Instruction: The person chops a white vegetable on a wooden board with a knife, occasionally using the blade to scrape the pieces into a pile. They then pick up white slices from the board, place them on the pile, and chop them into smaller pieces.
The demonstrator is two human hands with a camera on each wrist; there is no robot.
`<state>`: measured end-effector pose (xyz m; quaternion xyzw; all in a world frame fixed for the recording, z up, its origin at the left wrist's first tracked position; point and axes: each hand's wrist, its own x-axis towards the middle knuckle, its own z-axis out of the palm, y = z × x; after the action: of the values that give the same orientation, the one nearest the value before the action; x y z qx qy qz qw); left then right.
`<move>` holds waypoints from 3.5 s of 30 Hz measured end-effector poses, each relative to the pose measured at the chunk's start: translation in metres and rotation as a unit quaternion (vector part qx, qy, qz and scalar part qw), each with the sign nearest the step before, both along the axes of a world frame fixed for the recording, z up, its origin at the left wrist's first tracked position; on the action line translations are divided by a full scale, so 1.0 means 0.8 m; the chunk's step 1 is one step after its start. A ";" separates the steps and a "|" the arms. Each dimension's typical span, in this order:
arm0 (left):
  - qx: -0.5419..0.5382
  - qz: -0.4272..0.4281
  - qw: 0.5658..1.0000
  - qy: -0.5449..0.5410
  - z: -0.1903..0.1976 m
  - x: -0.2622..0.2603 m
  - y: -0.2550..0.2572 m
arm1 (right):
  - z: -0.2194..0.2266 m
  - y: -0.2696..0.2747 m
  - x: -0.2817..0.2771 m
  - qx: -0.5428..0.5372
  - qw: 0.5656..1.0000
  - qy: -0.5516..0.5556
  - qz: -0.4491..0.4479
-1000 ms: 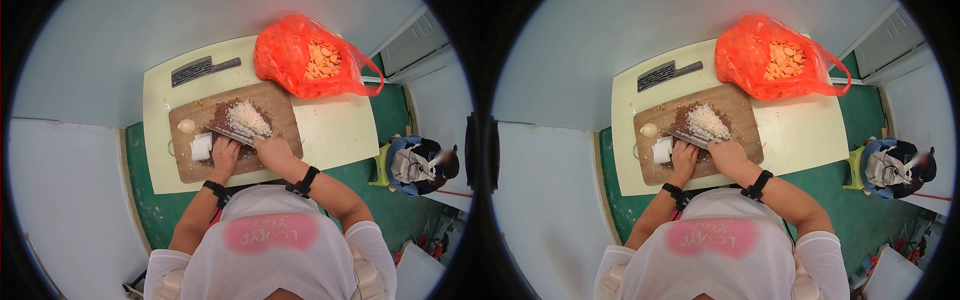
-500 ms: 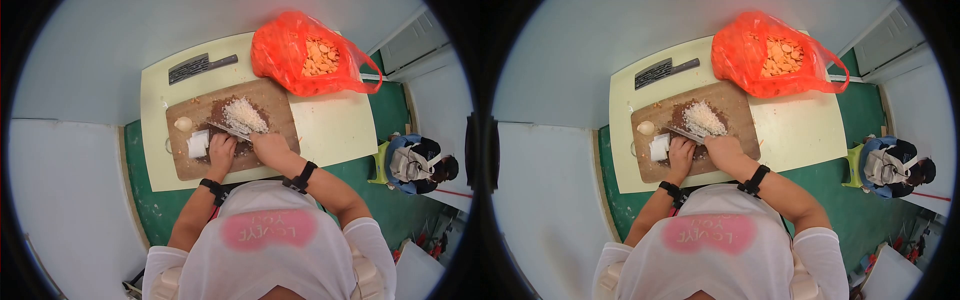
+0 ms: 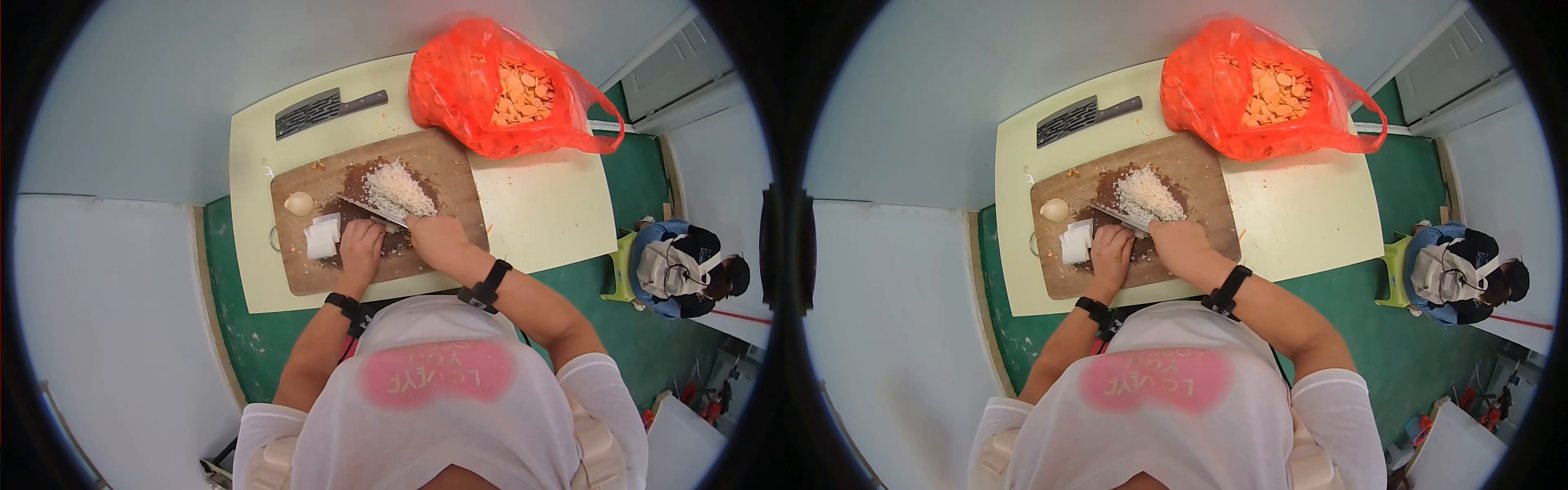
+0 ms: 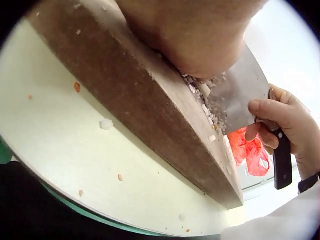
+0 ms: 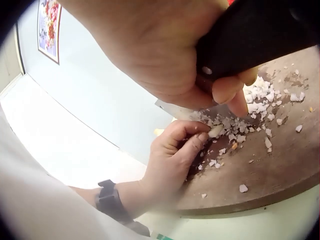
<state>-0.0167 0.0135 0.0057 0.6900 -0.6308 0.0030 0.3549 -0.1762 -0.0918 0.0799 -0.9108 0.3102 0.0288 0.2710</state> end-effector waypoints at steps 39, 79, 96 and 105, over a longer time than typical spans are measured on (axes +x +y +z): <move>-0.015 0.020 0.999 -0.020 -0.005 -0.003 0.006 | 0.012 0.009 -0.005 -0.008 1.000 0.003 -0.009; -0.022 0.018 0.999 -0.017 -0.014 -0.001 0.012 | 0.014 0.019 0.000 0.007 1.000 0.019 -0.008; 0.012 0.043 0.993 0.110 0.010 0.014 0.025 | 0.028 -0.009 -0.025 0.043 0.996 -0.022 -0.076; 0.109 -0.143 0.981 -0.070 0.048 0.027 -0.019 | 0.027 -0.016 -0.063 0.026 0.991 -0.032 -0.129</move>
<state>0.0047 -0.0015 0.0441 0.6256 -0.7426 -0.0679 0.2293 -0.2263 -0.1047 0.1012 -0.8559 0.4159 -0.0271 0.3061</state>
